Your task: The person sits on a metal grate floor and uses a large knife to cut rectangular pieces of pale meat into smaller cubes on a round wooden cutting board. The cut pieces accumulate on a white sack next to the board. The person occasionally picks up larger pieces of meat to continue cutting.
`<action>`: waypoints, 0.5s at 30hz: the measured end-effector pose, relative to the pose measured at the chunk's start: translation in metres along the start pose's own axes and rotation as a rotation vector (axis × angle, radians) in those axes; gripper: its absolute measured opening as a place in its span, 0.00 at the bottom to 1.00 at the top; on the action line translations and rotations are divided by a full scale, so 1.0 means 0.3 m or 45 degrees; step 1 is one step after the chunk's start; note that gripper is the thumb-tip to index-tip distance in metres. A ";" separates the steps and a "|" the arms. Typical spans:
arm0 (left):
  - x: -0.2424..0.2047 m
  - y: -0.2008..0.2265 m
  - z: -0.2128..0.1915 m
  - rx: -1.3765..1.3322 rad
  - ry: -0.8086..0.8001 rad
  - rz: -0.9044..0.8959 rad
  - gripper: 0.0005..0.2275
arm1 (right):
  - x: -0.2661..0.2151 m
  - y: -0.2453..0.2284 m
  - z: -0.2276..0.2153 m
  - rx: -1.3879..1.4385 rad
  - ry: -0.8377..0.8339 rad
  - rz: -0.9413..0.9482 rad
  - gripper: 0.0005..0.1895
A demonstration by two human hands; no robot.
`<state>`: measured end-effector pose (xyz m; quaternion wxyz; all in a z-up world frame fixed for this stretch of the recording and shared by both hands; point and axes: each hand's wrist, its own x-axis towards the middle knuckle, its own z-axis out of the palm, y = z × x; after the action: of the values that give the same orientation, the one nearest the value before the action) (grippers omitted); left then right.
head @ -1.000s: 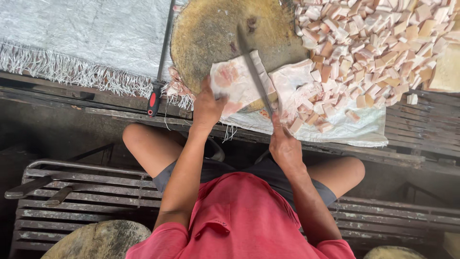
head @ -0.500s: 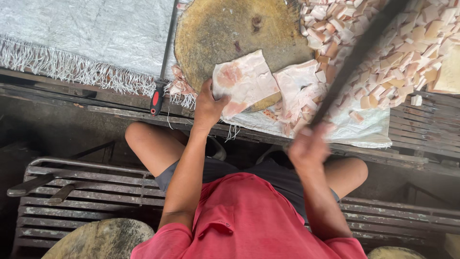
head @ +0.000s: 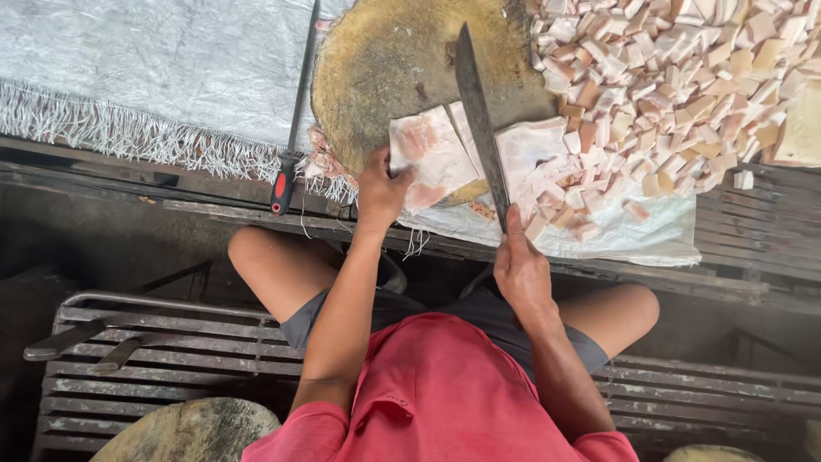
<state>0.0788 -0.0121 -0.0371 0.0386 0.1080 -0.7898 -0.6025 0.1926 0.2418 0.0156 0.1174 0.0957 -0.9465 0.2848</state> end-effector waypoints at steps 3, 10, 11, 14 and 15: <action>-0.020 0.035 -0.021 -0.037 -0.017 -0.032 0.23 | 0.000 -0.013 0.027 -0.019 -0.025 0.002 0.33; -0.094 0.054 -0.053 0.214 -0.104 0.023 0.35 | 0.015 -0.047 0.038 -0.085 -0.151 -0.078 0.33; -0.092 0.047 -0.050 0.198 -0.085 0.092 0.35 | 0.023 -0.062 0.013 -0.064 -0.125 -0.052 0.33; -0.089 0.034 -0.043 0.132 -0.092 0.089 0.34 | 0.023 -0.085 -0.109 -0.007 0.007 0.029 0.32; -0.092 0.033 -0.044 0.107 -0.102 0.048 0.34 | 0.005 -0.086 -0.157 0.013 0.082 0.054 0.32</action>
<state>0.1069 -0.0162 -0.0221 0.0137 0.0706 -0.8172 -0.5718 0.2053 0.2470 0.0675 0.1414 0.0670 -0.9426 0.2949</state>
